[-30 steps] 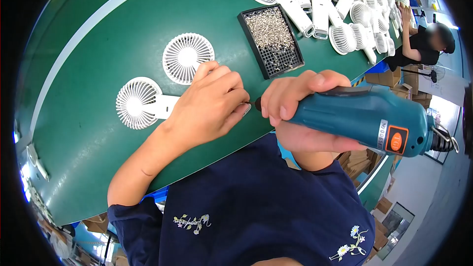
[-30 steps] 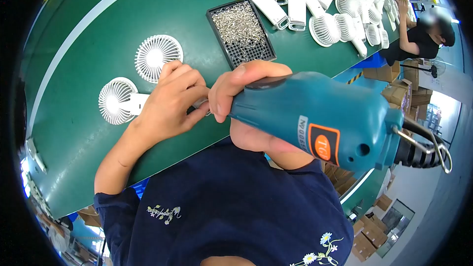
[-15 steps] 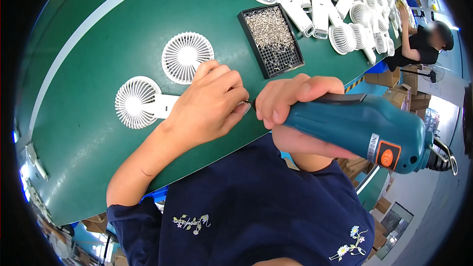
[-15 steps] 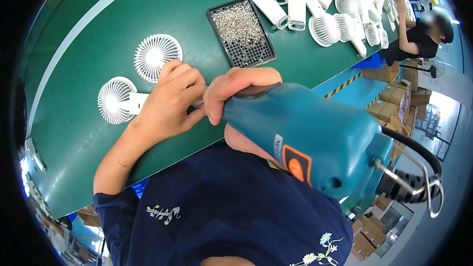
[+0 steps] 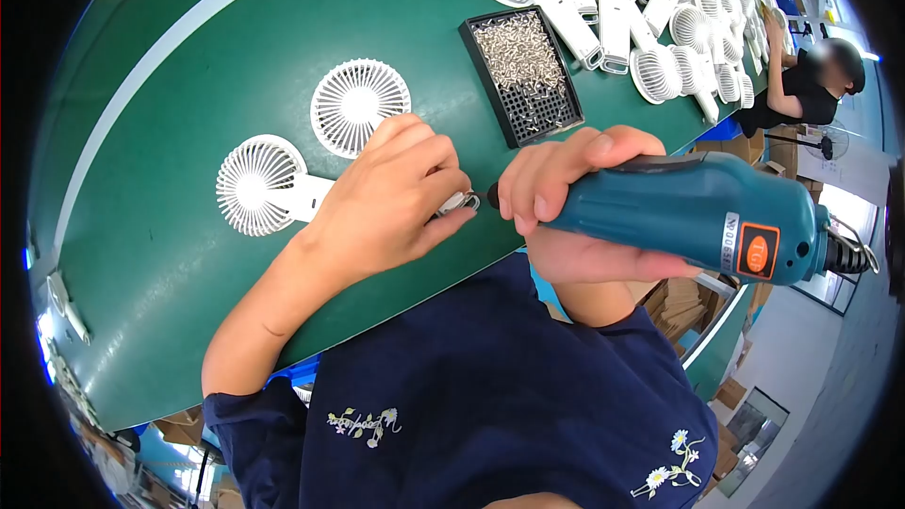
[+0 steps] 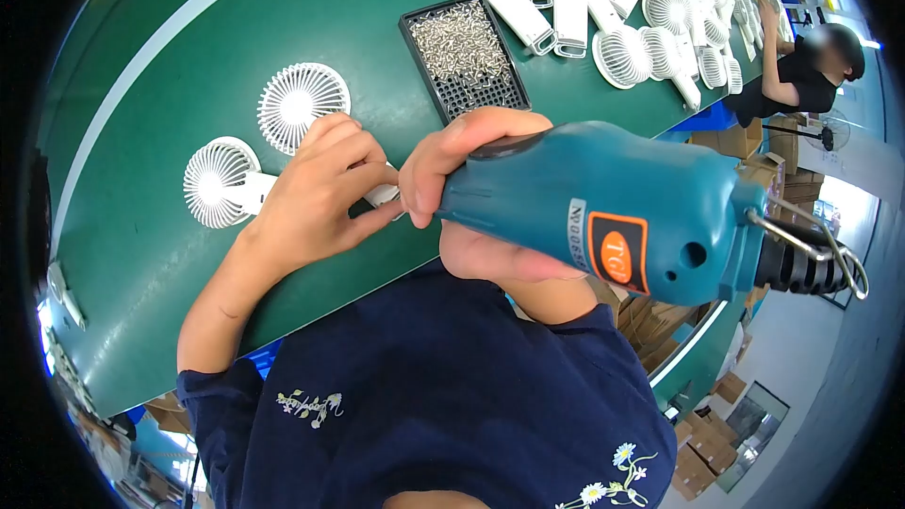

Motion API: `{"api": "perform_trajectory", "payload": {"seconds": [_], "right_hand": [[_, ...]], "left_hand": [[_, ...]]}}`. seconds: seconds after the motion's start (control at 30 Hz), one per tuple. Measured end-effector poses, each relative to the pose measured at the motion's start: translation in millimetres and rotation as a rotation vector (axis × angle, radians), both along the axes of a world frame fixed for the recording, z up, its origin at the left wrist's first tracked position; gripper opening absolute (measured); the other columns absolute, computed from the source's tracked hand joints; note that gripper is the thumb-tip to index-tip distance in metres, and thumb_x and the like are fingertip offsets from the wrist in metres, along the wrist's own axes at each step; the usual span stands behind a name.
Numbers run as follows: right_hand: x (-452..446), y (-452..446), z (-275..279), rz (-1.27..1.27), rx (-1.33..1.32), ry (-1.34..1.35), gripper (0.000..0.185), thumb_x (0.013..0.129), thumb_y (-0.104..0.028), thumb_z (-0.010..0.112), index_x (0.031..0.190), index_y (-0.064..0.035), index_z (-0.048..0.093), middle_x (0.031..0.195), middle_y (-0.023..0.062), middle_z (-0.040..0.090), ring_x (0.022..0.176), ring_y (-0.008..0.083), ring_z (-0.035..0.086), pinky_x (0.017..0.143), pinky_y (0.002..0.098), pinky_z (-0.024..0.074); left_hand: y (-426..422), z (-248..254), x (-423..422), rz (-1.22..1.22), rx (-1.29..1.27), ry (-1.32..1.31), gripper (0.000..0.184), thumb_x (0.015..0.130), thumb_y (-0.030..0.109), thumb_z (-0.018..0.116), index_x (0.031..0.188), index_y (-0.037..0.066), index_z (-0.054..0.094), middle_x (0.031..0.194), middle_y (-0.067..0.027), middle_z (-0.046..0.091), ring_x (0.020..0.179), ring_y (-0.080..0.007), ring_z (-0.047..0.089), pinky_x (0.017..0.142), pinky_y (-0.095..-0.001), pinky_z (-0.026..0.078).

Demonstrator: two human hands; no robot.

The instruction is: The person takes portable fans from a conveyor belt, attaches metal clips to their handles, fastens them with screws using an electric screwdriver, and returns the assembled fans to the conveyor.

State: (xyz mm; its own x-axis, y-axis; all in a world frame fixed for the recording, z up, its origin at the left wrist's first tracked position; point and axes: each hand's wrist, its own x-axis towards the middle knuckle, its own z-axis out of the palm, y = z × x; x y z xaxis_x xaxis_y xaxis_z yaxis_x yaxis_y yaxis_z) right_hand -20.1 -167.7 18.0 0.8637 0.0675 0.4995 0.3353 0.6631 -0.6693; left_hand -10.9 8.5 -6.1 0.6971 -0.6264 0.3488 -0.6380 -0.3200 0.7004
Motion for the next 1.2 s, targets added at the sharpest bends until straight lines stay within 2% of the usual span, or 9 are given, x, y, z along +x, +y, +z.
{"api": "perform_trajectory", "payload": {"seconds": [0.2,0.27,0.6,0.73,0.8,0.87,0.93,1.03,1.2], "right_hand": [[-1,3,-1,-0.013,-0.001,0.01,0.1,0.061,-0.08,0.064,0.114,0.0033,0.048,0.066,0.0122,0.058,0.055,0.0194,0.057,0.052,0.031,0.0491],[-1,4,-3,-0.054,-0.166,-0.06,0.093,0.071,-0.087,0.045,0.114,-0.0046,0.045,0.067,0.008,0.052,0.045,0.0192,0.05,0.041,0.0327,0.044],[-7,10,4,-0.084,-0.131,-0.065,0.092,0.072,-0.087,0.042,0.115,-0.0056,0.048,0.066,0.0081,0.053,0.045,0.0186,0.049,0.041,0.032,0.0435],[-12,7,9,-0.094,-0.126,-0.056,0.091,0.073,-0.086,0.042,0.117,-0.0068,0.049,0.067,0.008,0.054,0.046,0.0184,0.049,0.041,0.032,0.0435],[-9,3,21,-0.063,-0.048,-0.108,0.086,0.081,-0.079,0.043,0.117,-0.0019,0.047,0.073,0.013,0.056,0.052,0.0206,0.051,0.049,0.0354,0.0457],[-2,-3,34,-0.104,-0.041,-0.2,0.085,0.082,-0.079,0.039,0.122,-0.0041,0.047,0.074,0.0126,0.056,0.048,0.0215,0.05,0.045,0.0364,0.0444],[7,-1,44,-0.174,-0.078,-0.276,0.074,0.088,-0.073,0.038,0.123,-0.0082,0.048,0.074,0.0053,0.05,0.048,0.0166,0.048,0.044,0.0319,0.0427],[18,13,48,-0.231,0.002,-0.335,0.073,0.089,-0.072,0.037,0.124,-0.0079,0.046,0.075,0.005,0.048,0.049,0.016,0.047,0.044,0.0314,0.043],[24,25,50,-0.215,-0.02,-0.405,0.073,0.089,-0.071,0.039,0.125,-0.008,0.046,0.075,0.005,0.048,0.049,0.0163,0.047,0.044,0.0317,0.0443]], "left_hand": [[0,-3,-2,-0.015,0.014,-0.066,0.013,0.071,0.01,0.073,0.077,0.006,0.062,0.077,-0.0049,0.047,0.079,-0.022,0.051,0.087,-0.0367,0.04],[1,-3,-1,-0.024,-0.001,-0.071,0.012,0.071,0.009,0.073,0.077,0.006,0.062,0.076,-0.0049,0.047,0.078,-0.0221,0.051,0.087,-0.0367,0.041],[1,-1,-1,0.139,-0.239,0.091,0.019,0.065,0.0,0.072,0.078,0.006,0.061,0.077,-0.0053,0.049,0.072,-0.0241,0.05,0.065,-0.0345,0.04],[3,1,-2,0.159,-0.217,0.103,0.018,0.068,-0.002,0.071,0.081,0.006,0.061,0.079,-0.0051,0.053,0.072,-0.0208,0.052,0.065,-0.0305,0.041],[6,1,1,0.235,-0.416,0.308,0.016,0.074,-0.002,0.07,0.086,0.004,0.062,0.083,-0.0053,0.056,0.076,-0.0149,0.054,0.067,-0.0256,0.042],[9,-2,6,0.17,-0.672,0.494,0.008,0.084,-0.001,0.065,0.092,0.0,0.062,0.088,-0.0047,0.059,0.079,-0.0111,0.055,0.072,-0.0247,0.045],[8,-2,8,0.106,-0.88,0.73,0.007,0.091,0.004,0.061,0.096,-0.001,0.06,0.089,-0.0038,0.059,0.08,-0.0115,0.057,0.076,-0.0267,0.047],[7,-4,8,0.094,-0.967,0.962,0.01,0.093,0.009,0.06,0.097,0.0,0.06,0.089,-0.0042,0.059,0.083,-0.0114,0.058,0.079,-0.0271,0.048],[9,-3,10,0.085,-1.015,1.045,0.011,0.094,0.011,0.059,0.098,0.0,0.059,0.085,-0.0041,0.058,0.083,-0.0116,0.058,0.077,-0.0275,0.05]]}}
